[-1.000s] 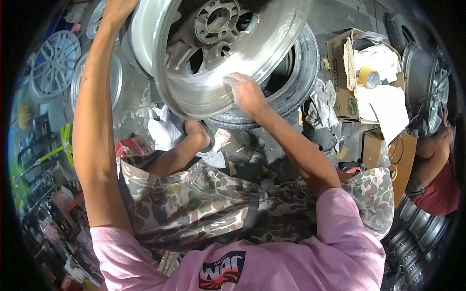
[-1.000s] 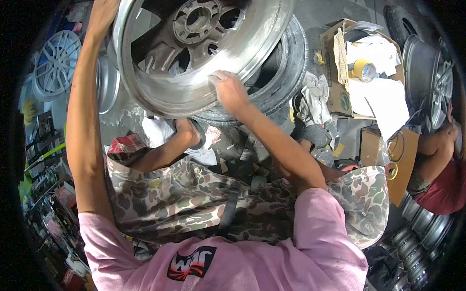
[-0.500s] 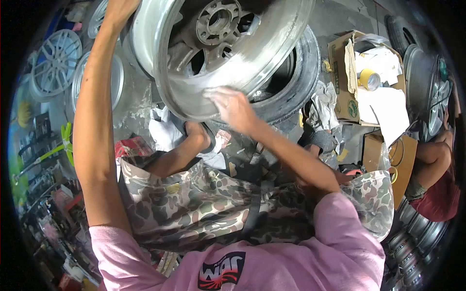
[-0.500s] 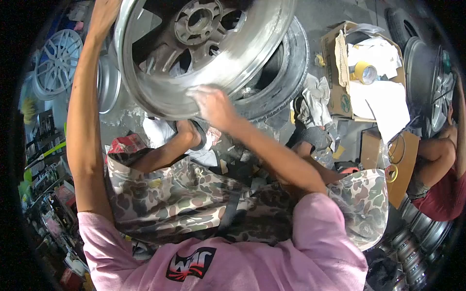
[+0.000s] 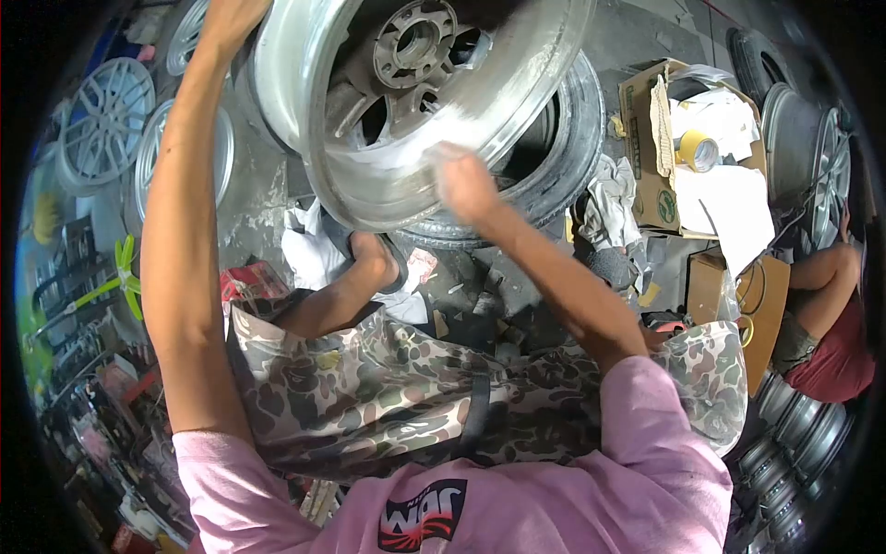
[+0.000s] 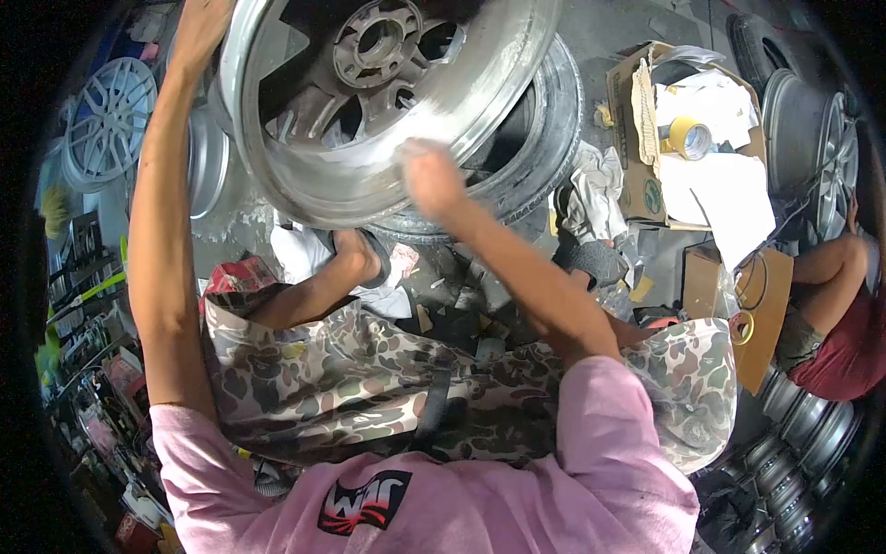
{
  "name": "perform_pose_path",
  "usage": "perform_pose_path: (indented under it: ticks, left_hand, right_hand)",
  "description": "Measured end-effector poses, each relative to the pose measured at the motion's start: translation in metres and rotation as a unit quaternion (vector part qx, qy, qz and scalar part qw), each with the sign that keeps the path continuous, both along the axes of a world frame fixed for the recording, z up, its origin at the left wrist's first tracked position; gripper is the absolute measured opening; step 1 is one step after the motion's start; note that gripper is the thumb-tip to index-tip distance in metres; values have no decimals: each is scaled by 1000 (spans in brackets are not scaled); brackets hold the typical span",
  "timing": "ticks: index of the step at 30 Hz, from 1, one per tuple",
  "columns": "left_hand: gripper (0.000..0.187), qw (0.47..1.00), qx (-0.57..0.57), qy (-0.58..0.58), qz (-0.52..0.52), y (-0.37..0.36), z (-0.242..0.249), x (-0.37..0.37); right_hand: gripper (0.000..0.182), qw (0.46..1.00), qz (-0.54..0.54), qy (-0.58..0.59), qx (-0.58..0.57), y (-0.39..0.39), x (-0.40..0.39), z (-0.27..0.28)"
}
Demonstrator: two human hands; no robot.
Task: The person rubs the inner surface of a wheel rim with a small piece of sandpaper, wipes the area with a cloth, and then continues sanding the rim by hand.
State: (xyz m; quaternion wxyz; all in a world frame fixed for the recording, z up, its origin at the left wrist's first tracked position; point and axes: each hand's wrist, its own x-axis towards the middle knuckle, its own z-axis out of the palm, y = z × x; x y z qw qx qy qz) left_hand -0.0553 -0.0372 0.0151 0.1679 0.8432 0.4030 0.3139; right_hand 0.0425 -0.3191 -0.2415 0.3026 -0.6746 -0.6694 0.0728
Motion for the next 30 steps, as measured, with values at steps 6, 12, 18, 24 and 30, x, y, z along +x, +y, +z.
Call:
perform_pose_path:
  ticks: [6,12,18,24,30]
  left_hand:
    - [67,999,-27,16,-13,1,1,-3]
    - [67,999,0,33,6,18,-2,-11]
    - [73,998,-55,33,23,2,4,-4]
    - [70,1000,10,22,-2,-1,4,-5]
    - [67,1000,0,20,1,18,-4,-8]
  right_hand:
    - [32,994,56,42,82,-1,19,-24]
    - [32,991,-1,-135,18,17,78,-16]
    - [32,999,-24,-11,-36,-22,9,19]
    - [40,978,-33,181,-100,-5,-45,49]
    - [37,970,-29,235,-56,10,-54,48]
